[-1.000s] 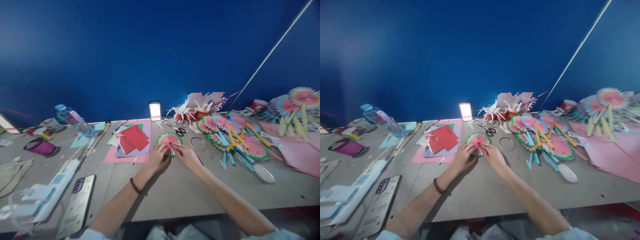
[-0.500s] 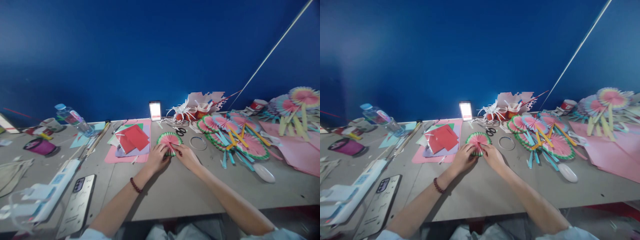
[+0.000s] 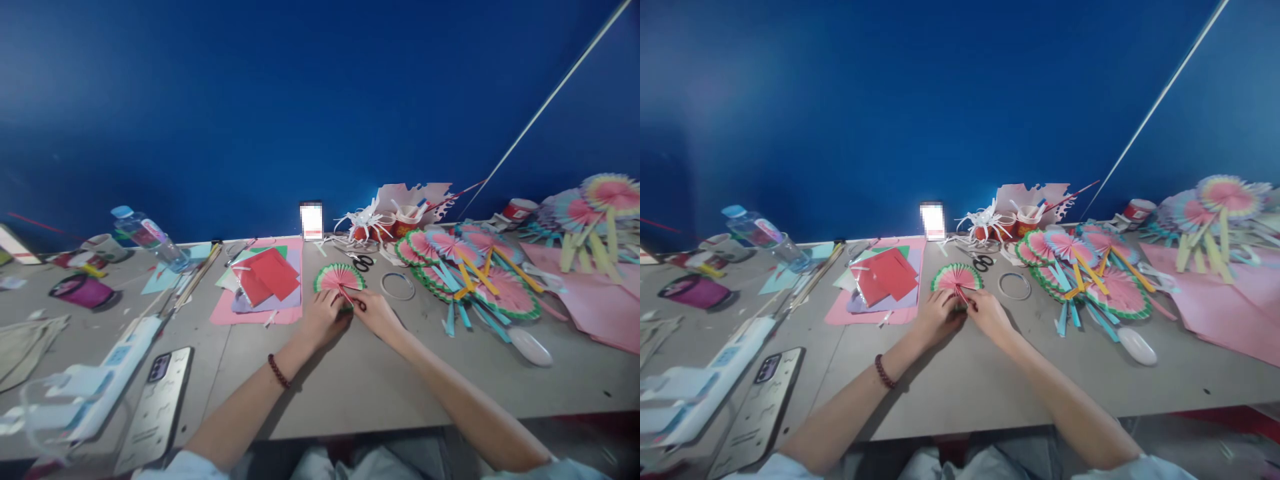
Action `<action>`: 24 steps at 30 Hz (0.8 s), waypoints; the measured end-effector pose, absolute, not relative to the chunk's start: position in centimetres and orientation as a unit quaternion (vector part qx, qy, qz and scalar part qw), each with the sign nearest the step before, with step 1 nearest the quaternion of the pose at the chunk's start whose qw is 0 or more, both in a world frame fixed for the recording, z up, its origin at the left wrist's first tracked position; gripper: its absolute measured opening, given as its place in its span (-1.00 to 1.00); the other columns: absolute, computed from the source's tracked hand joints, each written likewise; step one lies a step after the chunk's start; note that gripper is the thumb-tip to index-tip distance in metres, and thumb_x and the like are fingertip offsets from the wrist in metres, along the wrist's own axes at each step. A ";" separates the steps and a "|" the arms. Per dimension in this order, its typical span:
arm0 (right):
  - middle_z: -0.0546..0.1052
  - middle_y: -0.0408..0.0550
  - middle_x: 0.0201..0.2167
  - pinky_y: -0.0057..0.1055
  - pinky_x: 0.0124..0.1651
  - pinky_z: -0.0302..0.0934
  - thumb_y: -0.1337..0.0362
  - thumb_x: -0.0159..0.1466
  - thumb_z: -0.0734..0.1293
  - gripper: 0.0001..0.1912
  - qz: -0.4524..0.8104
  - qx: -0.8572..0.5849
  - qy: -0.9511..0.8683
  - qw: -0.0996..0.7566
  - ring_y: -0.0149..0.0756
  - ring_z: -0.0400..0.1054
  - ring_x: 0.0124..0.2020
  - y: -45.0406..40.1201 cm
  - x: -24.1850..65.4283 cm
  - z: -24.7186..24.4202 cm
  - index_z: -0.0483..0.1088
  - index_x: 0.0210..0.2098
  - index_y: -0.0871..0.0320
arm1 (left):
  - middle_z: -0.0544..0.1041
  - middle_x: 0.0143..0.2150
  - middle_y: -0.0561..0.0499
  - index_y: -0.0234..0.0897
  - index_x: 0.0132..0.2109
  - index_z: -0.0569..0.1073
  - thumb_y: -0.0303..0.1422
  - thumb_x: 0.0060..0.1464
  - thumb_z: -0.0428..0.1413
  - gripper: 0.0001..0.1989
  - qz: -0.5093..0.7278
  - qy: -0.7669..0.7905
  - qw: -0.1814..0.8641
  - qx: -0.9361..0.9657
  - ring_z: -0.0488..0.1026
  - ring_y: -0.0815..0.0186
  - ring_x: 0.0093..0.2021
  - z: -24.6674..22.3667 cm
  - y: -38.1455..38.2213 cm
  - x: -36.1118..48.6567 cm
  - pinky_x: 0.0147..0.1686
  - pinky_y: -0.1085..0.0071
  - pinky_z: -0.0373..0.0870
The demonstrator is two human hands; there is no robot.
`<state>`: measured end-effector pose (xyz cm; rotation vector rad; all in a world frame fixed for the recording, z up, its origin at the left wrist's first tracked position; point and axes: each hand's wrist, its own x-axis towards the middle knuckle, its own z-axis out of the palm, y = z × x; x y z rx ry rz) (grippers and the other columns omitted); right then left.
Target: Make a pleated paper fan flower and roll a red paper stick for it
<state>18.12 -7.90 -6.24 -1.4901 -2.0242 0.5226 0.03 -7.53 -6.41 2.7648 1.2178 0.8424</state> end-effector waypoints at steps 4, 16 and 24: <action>0.60 0.01 -0.21 -0.39 -0.09 0.27 0.49 0.18 0.22 -0.64 0.190 -0.562 -0.753 0.284 -0.25 0.45 -0.21 -7.7 18.2 -6.5 0.57 -0.16 0.14 | 0.50 -0.10 -0.10 -0.23 -0.04 0.41 -0.41 0.07 0.15 -0.72 0.266 0.391 -0.028 0.881 0.43 0.12 -0.08 -6.8 -7.6 0.7 -0.12 0.20 0.39; 0.60 0.02 -0.21 -0.36 -0.05 0.27 0.46 0.22 0.22 -0.67 0.208 -0.552 -0.752 0.294 -0.24 0.45 -0.17 -7.8 18.2 -6.3 0.56 -0.15 0.16 | 0.48 -0.15 -0.13 -0.31 -0.06 0.44 -0.53 0.08 0.04 -0.74 0.239 0.391 -0.070 0.886 0.42 0.10 -0.12 -6.7 -8.0 0.7 -0.18 0.20 0.41; 0.60 -0.01 -0.25 -0.41 -0.11 0.24 0.47 0.19 0.23 -0.67 0.216 -0.560 -0.745 0.290 -0.27 0.43 -0.23 -8.0 18.0 -5.9 0.56 -0.17 0.15 | 0.48 -0.21 -0.12 -0.30 -0.17 0.43 -0.50 0.10 0.09 -0.87 0.263 0.410 -0.023 0.873 0.44 0.14 -0.19 -6.7 -8.0 0.6 -0.24 0.22 0.42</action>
